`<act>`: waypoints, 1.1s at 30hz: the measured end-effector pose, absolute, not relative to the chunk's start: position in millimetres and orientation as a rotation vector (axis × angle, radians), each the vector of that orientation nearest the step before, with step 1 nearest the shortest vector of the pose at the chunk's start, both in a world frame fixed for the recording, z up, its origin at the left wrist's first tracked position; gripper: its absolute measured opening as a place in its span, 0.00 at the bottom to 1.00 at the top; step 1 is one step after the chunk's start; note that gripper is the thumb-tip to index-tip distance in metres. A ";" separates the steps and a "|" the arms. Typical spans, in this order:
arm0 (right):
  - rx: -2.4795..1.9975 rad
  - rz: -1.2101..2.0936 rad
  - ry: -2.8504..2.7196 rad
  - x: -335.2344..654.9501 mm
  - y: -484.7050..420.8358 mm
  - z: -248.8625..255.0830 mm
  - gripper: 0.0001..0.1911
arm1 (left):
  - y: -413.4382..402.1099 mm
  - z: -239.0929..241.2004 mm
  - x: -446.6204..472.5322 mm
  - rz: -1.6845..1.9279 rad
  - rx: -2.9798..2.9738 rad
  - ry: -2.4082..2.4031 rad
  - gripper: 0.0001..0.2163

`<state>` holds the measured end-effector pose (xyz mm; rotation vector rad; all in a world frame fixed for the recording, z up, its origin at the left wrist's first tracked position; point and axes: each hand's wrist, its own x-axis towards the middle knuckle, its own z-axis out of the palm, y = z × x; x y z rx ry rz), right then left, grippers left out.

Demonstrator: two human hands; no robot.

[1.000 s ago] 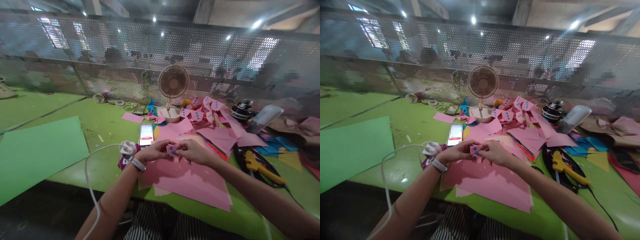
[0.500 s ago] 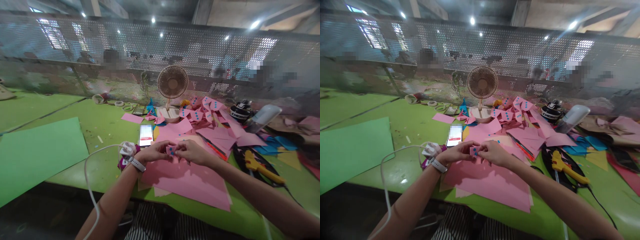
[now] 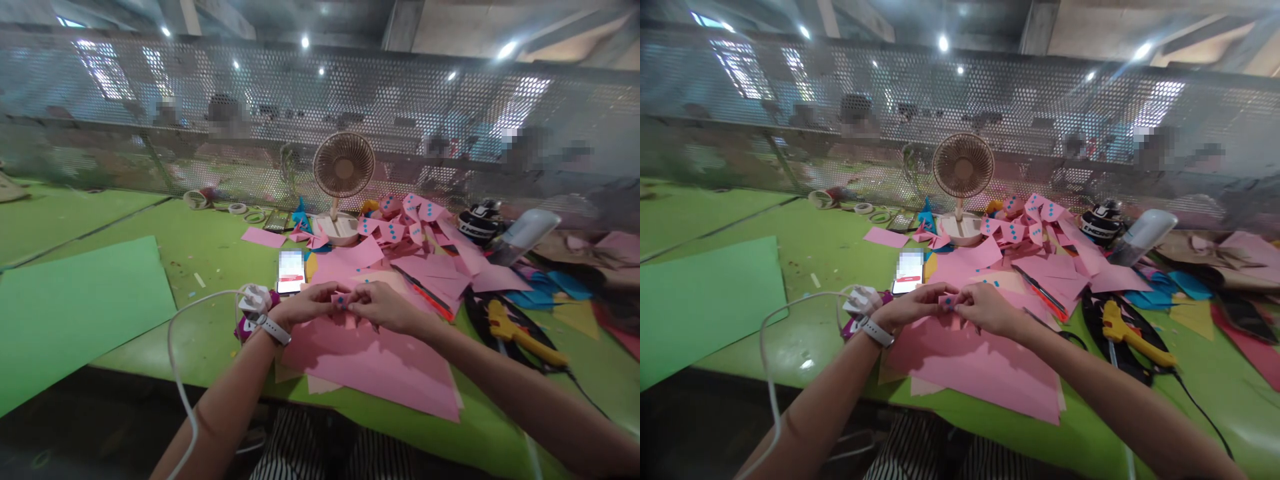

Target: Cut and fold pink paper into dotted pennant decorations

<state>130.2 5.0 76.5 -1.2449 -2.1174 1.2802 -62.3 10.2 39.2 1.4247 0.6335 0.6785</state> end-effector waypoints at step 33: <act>-1.106 0.336 -2.328 144.9 18.7 81.1 0.12 | 13.2 36.7 -60.8 0.811 1.614 0.768 0.21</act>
